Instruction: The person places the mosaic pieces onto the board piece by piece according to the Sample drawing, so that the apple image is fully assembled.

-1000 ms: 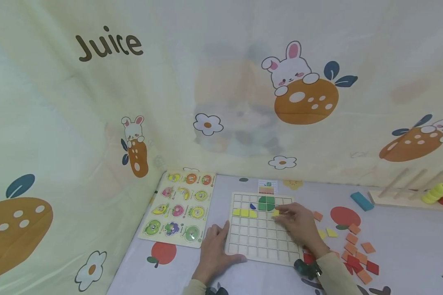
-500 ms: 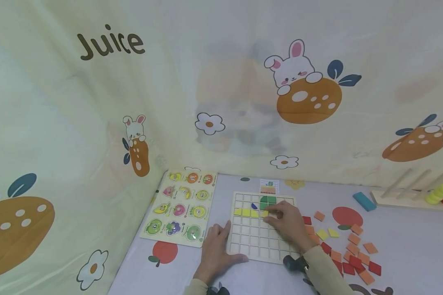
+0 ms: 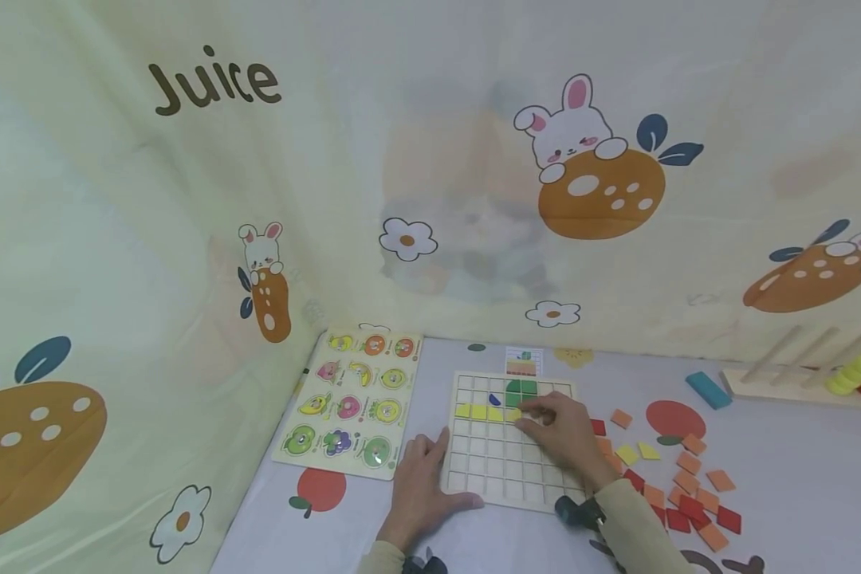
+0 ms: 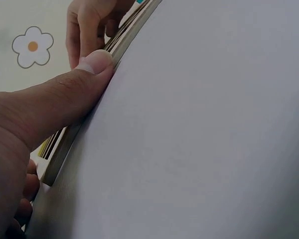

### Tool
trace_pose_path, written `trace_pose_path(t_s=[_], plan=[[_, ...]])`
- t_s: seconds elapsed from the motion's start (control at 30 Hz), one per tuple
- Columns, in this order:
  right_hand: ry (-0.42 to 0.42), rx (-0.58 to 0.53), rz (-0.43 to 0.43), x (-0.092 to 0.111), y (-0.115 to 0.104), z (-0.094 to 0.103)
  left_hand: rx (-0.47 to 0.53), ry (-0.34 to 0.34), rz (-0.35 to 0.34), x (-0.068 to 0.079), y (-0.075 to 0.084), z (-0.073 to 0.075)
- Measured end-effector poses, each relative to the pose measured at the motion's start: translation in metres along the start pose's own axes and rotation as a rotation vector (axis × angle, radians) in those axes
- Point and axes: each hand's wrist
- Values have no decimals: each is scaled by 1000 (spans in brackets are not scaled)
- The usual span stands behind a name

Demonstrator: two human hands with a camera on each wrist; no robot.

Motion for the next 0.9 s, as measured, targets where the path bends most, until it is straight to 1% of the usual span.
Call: trace_pose_path(t_s=[0.27,0.4,0.47,0.57,0.63,0.73,0.8,0.9], plan=[[13,33,39,0,-6,1,4,-4,11,-1,1,0],[43,7,72,0,-3,4,2,0,8,-1,2,0],[64,-11,77,1,-1,8,0,2,6,-1,2,0],[79,-16,68,3,1,21,5,7,8,-1,1,0],[75,-12,36,5,3,33,13,9,12,0,1,0],[64,19,17,7,13,53,23,12,14,0,0,-1],[44,37,-3,10,22,68,23,13,11,1,0,-1],[-30,72,-66,17,38,91,27,17,3,1,-1,-1]])
Point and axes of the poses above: each hand's wrist, its own x-axis away from the middle knuckle, its own z-axis out of the back of the hand, y = z × x, and after that the axes turned 8 degrees about y, right-handed
